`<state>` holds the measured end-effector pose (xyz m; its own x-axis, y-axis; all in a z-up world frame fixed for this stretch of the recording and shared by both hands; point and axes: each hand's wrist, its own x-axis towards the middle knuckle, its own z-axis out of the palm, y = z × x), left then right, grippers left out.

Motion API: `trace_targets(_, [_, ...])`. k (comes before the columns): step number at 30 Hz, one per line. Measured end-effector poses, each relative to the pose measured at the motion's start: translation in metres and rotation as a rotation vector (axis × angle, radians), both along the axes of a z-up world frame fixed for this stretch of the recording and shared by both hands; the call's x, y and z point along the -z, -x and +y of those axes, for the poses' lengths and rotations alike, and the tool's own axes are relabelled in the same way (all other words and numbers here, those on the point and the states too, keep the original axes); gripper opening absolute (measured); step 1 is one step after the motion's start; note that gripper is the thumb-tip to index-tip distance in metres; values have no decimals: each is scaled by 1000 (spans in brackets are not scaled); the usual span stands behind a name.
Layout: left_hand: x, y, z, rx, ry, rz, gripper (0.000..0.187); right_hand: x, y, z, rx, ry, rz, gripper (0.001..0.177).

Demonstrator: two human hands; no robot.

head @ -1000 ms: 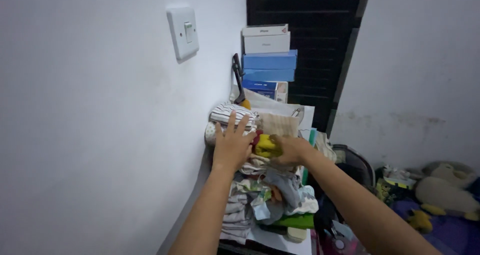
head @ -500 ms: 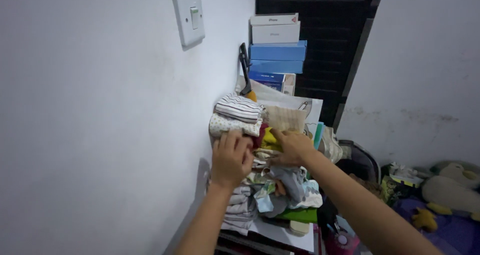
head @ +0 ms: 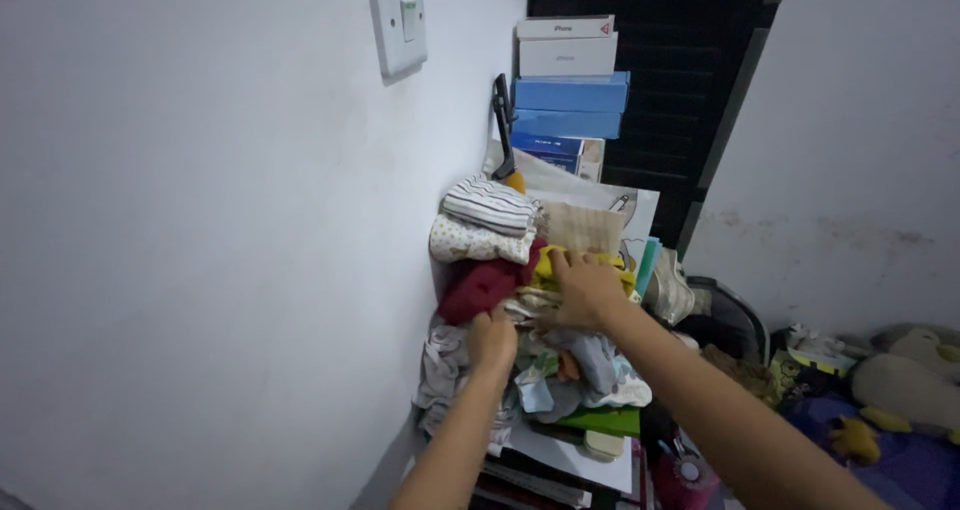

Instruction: Organizing and folding baby clothes into a storage bin.

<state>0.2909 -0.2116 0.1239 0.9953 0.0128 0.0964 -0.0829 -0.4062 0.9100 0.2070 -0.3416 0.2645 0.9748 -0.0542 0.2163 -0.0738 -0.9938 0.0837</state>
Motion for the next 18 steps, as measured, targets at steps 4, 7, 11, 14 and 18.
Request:
trace_targets(4, [22,-34,-19,-23,-36,-59,50,12,-6,12,61,25,-46,119])
trace_targets(7, [9,-41,-23,-66,152,22,49,10,-2,26,93,38,-82,125])
trace_targets(11, [6,-53,-27,-58,721,362,50,16,-4,34,99,43,-150,127])
trace_targets(14, [6,-56,-21,85,916,474,51,20,-11,25,81,7,-188,118])
trace_targets(18, [-48,-24,0,208,1041,567,63,24,-20,2,-8,-73,-265,112])
